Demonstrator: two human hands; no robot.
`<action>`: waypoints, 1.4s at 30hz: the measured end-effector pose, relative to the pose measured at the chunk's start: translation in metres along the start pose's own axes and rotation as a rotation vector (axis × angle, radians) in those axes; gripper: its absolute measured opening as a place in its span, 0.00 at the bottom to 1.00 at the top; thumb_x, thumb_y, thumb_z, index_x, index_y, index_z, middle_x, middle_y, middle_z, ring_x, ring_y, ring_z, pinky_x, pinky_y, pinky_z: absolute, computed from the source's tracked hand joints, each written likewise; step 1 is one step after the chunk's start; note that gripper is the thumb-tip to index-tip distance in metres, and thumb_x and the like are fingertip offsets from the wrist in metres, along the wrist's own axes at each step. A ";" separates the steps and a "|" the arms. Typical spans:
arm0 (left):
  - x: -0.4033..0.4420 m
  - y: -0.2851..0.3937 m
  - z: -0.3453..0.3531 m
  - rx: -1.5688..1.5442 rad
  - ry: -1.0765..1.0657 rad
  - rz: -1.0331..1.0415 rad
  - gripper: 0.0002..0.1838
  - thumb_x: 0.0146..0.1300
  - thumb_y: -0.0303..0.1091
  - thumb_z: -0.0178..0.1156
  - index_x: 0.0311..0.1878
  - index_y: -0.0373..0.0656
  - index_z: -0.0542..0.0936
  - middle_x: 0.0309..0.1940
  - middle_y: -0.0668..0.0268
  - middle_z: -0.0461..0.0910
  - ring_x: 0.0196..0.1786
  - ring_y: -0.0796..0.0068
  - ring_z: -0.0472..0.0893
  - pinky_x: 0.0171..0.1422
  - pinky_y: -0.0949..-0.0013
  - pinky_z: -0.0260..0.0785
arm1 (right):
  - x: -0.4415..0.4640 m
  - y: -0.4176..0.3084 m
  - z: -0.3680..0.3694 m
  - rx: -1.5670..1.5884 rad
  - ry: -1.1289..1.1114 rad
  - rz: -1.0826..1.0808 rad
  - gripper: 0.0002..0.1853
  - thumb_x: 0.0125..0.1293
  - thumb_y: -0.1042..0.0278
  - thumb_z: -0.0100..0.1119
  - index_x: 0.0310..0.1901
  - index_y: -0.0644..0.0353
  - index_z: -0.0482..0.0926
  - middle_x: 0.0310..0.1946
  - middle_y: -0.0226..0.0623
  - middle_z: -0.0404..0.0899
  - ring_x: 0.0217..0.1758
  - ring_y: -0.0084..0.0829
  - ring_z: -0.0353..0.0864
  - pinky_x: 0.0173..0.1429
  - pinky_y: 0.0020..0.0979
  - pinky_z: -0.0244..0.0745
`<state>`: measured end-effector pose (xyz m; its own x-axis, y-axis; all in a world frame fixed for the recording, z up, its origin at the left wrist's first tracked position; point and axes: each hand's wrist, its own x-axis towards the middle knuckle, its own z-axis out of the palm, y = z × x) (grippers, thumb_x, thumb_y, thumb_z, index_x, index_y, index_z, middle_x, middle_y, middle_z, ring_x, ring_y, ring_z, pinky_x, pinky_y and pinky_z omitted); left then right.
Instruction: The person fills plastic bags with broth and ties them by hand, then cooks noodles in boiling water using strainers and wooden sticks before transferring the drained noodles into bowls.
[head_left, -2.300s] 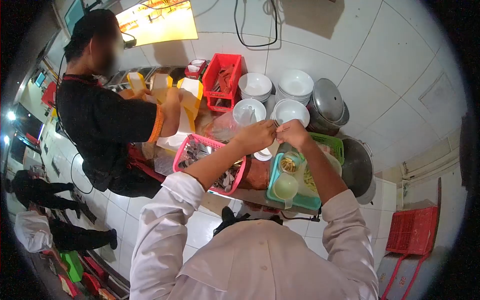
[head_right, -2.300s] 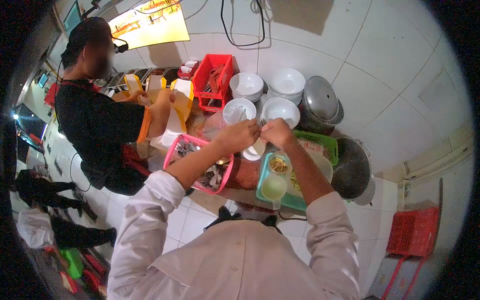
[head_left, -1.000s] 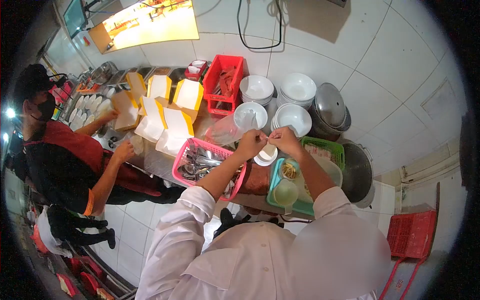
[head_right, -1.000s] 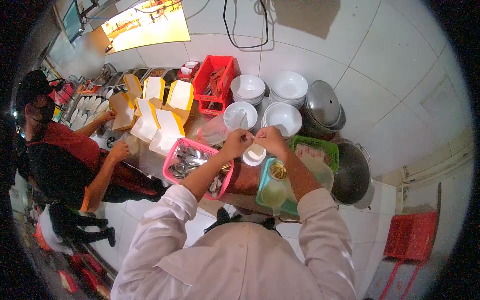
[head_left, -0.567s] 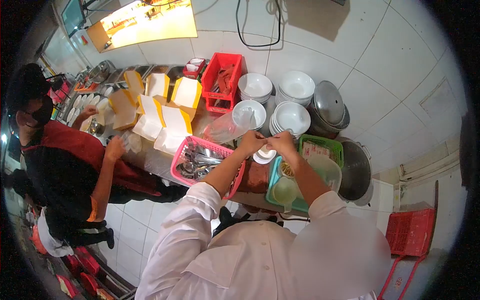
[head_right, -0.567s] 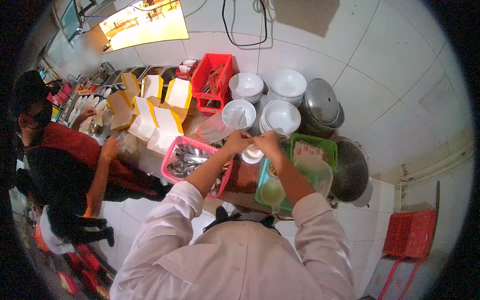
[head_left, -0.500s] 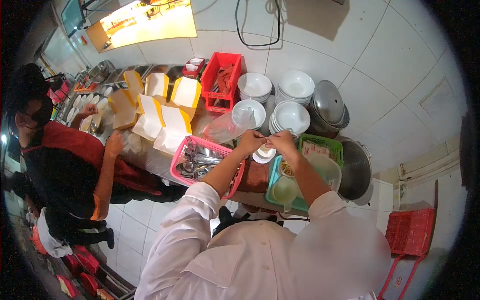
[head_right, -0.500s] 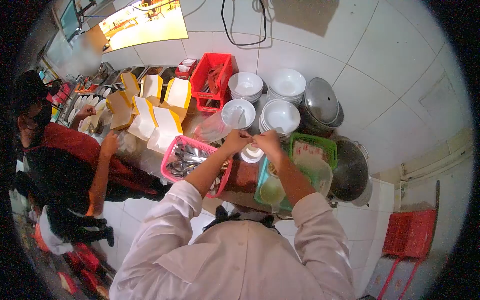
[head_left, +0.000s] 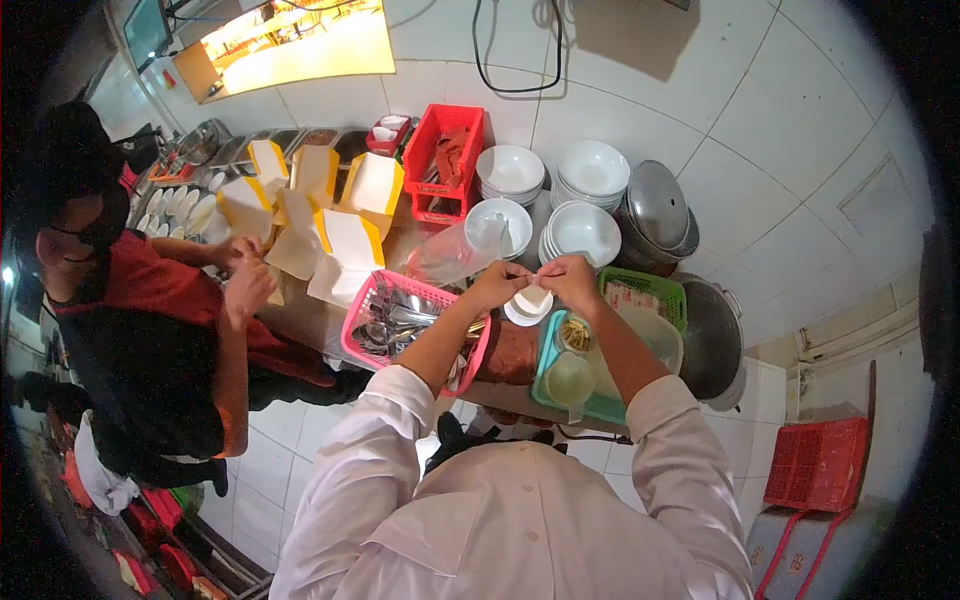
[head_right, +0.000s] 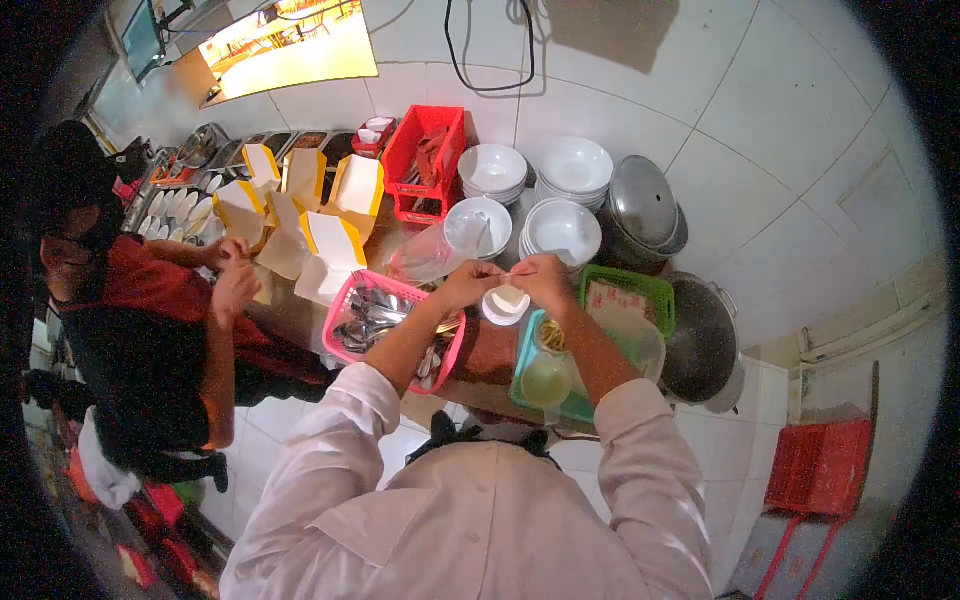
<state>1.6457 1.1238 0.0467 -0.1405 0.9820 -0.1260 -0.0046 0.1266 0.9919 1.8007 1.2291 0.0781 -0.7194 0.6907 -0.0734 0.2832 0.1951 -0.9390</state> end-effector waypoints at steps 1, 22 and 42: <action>-0.002 0.002 0.001 -0.030 0.017 -0.027 0.09 0.65 0.30 0.60 0.41 0.34 0.83 0.33 0.68 0.83 0.35 0.82 0.78 0.42 0.76 0.71 | -0.001 -0.002 -0.001 -0.084 0.041 -0.133 0.11 0.53 0.72 0.69 0.34 0.72 0.83 0.26 0.42 0.84 0.30 0.27 0.83 0.37 0.26 0.78; -0.008 0.001 0.012 -0.001 0.280 0.137 0.06 0.59 0.26 0.65 0.38 0.34 0.83 0.31 0.68 0.83 0.35 0.82 0.79 0.39 0.78 0.72 | 0.003 -0.023 0.003 -0.338 0.144 -0.335 0.06 0.51 0.72 0.67 0.28 0.64 0.80 0.21 0.39 0.80 0.26 0.29 0.82 0.33 0.30 0.76; -0.017 0.045 0.003 -0.170 0.176 0.169 0.05 0.61 0.28 0.65 0.38 0.37 0.82 0.28 0.74 0.79 0.32 0.88 0.74 0.38 0.81 0.66 | -0.008 -0.052 -0.005 -0.327 0.142 -0.579 0.05 0.54 0.76 0.62 0.34 0.64 0.81 0.28 0.44 0.80 0.29 0.37 0.82 0.34 0.32 0.75</action>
<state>1.6512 1.1130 0.0936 -0.3232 0.9459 0.0302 -0.1306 -0.0762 0.9885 1.7948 1.2172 0.1297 -0.7285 0.4922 0.4765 0.0708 0.7459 -0.6623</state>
